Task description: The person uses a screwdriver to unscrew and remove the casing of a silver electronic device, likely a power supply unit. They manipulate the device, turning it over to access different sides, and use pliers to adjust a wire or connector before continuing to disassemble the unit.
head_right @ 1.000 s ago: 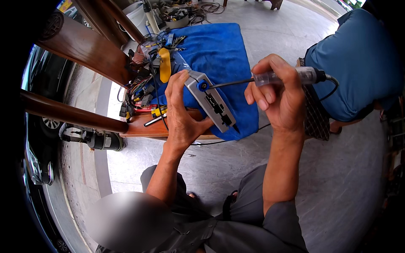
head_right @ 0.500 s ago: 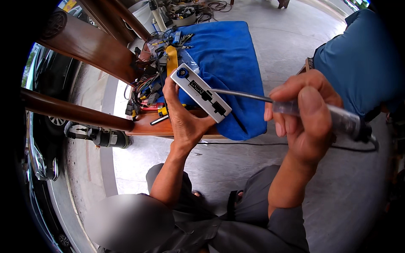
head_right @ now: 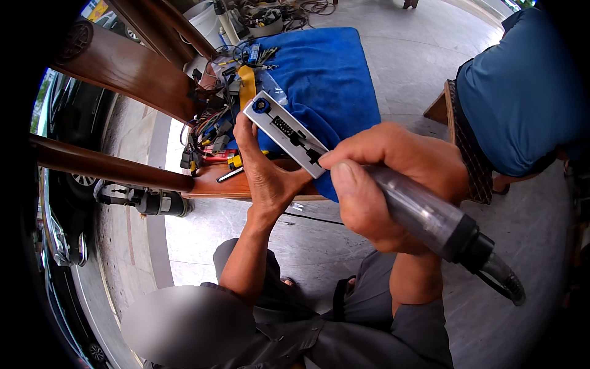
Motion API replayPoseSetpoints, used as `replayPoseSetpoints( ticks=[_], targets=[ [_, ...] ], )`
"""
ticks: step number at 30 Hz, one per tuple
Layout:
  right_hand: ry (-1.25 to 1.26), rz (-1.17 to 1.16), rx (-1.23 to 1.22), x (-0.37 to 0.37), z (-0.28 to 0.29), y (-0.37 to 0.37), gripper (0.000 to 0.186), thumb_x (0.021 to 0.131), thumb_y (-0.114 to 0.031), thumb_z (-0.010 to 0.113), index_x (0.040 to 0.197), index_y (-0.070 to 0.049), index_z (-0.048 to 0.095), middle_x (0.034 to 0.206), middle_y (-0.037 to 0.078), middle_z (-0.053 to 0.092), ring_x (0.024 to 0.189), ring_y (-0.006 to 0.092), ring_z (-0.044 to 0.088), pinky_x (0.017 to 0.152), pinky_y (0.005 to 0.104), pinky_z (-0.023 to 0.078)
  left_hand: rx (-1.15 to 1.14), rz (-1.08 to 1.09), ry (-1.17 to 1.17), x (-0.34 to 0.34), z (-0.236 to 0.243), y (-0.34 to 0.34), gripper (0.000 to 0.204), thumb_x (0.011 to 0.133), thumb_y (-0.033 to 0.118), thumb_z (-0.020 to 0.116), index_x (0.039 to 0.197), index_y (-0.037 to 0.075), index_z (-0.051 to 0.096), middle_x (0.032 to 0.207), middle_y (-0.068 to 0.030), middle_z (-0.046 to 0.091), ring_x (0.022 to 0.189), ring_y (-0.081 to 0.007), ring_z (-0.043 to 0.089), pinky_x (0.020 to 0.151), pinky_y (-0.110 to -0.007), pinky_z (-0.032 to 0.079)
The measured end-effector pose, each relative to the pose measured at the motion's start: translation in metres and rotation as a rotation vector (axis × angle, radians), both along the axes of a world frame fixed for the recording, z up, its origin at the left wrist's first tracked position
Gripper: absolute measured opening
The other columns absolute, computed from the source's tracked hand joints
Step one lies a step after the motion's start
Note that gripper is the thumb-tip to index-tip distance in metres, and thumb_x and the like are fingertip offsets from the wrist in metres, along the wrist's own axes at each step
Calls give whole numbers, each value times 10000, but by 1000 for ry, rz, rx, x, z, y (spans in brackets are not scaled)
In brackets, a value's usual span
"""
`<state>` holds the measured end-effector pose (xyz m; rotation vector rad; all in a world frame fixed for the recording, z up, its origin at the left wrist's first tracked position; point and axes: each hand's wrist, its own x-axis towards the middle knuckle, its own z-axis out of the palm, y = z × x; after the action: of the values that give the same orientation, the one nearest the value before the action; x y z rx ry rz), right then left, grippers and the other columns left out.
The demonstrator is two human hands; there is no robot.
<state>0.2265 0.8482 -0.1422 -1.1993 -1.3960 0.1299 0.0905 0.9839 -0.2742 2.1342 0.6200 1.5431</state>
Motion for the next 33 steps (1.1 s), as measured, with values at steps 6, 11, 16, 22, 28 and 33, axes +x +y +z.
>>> replayPoseSetpoints(
  ticks=[6,11,16,22,28,33],
  targets=[
    [162,40,-109,8,-11,6,181,877,-129,634,822,14,729,660,29,664,548,37,545,503,214,423,-18,-38,-11,-1,-4,0,1313,466,145,1007,1543,33,263,1503,-236,411,1393,-433,417,1146,-489,395],
    [385,75,-150,11,-18,15,332,912,-263,573,803,17,715,622,46,632,515,59,536,499,243,459,-11,-44,-16,-2,-3,0,1306,470,135,1003,1541,25,264,1503,-242,412,1392,-433,421,1144,-486,396],
    [465,131,-140,18,-23,18,331,903,-247,563,810,39,702,566,29,570,464,59,487,492,249,468,-24,-51,-17,-2,-4,0,1292,478,123,998,1541,20,271,1496,-244,420,1393,-430,422,1142,-477,397],
    [500,172,-131,23,-28,21,327,913,-241,555,804,35,692,549,17,536,452,61,467,495,259,474,-37,-63,-5,-2,-4,1,1291,479,128,999,1543,26,274,1493,-244,421,1397,-427,419,1145,-472,399],
    [744,364,-65,34,-34,25,318,927,-247,560,795,18,675,524,4,496,430,67,452,494,276,483,-143,-134,-13,-5,-7,-3,1326,464,175,1021,1543,32,262,1495,-239,414,1391,-425,422,1144,-469,401],
    [478,154,-116,18,-23,21,290,918,-222,576,805,25,678,602,50,595,462,62,493,490,247,464,-101,-62,-26,-1,-6,-2,1310,471,151,1011,1537,19,261,1487,-242,419,1381,-423,426,1131,-470,405]
  ],
)
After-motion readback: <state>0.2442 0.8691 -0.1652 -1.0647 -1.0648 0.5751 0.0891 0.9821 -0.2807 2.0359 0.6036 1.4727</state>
